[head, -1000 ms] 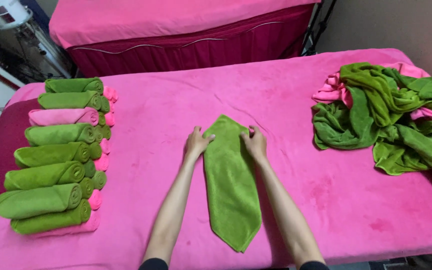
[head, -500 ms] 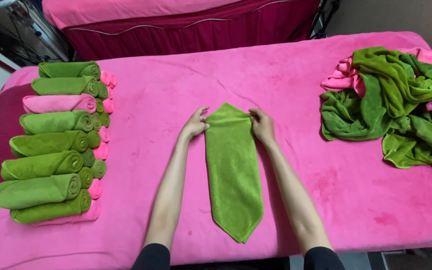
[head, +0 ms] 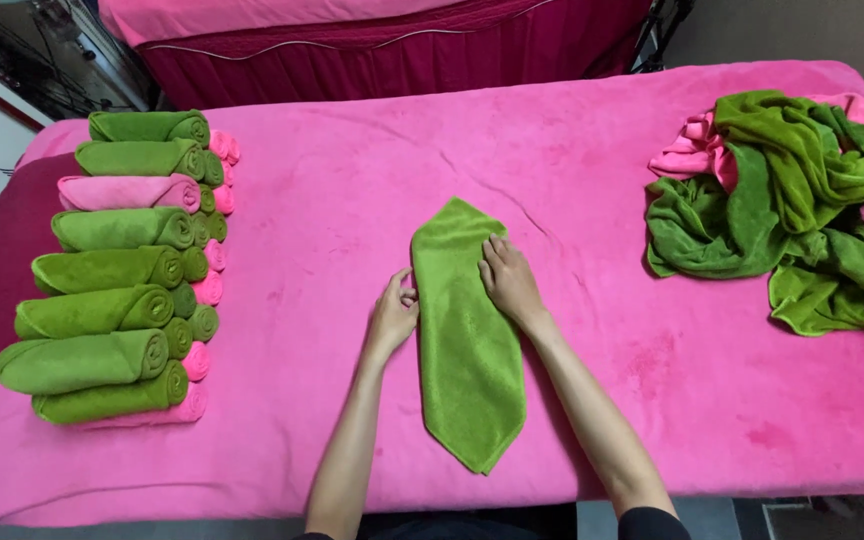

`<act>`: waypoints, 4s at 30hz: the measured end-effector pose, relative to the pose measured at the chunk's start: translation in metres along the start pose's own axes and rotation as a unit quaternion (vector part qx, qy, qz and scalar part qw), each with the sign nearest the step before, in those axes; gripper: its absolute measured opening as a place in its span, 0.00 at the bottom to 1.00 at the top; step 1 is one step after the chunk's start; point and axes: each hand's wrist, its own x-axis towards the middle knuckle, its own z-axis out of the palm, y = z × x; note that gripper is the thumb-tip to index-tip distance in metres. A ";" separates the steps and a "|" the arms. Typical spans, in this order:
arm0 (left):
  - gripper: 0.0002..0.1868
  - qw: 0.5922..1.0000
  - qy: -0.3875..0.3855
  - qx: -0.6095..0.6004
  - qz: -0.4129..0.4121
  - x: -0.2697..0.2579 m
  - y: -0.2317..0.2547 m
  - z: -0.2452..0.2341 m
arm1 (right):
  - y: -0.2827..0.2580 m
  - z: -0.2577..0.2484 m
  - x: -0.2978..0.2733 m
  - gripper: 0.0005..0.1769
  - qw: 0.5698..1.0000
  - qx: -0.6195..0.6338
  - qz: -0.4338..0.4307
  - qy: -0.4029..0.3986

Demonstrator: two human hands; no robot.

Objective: Folding a green towel into a decorative roll on a pink spa bed.

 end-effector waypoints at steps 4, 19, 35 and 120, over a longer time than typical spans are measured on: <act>0.41 0.999 -0.030 0.013 -0.001 -0.007 0.011 -0.008 | -0.002 0.001 -0.007 0.26 0.997 -0.011 0.022 -0.067; 0.23 0.997 0.012 0.074 -0.022 -0.017 -0.016 -0.006 | -0.016 -0.028 0.008 0.45 0.936 -0.054 0.171 -0.304; 0.28 0.935 0.050 0.293 0.191 0.027 -0.014 0.086 | -0.015 -0.034 0.009 0.52 0.933 -0.069 0.145 -0.323; 0.23 0.969 0.177 0.131 0.116 0.119 -0.044 0.037 | -0.006 0.041 0.102 0.40 0.911 -0.125 0.010 -0.393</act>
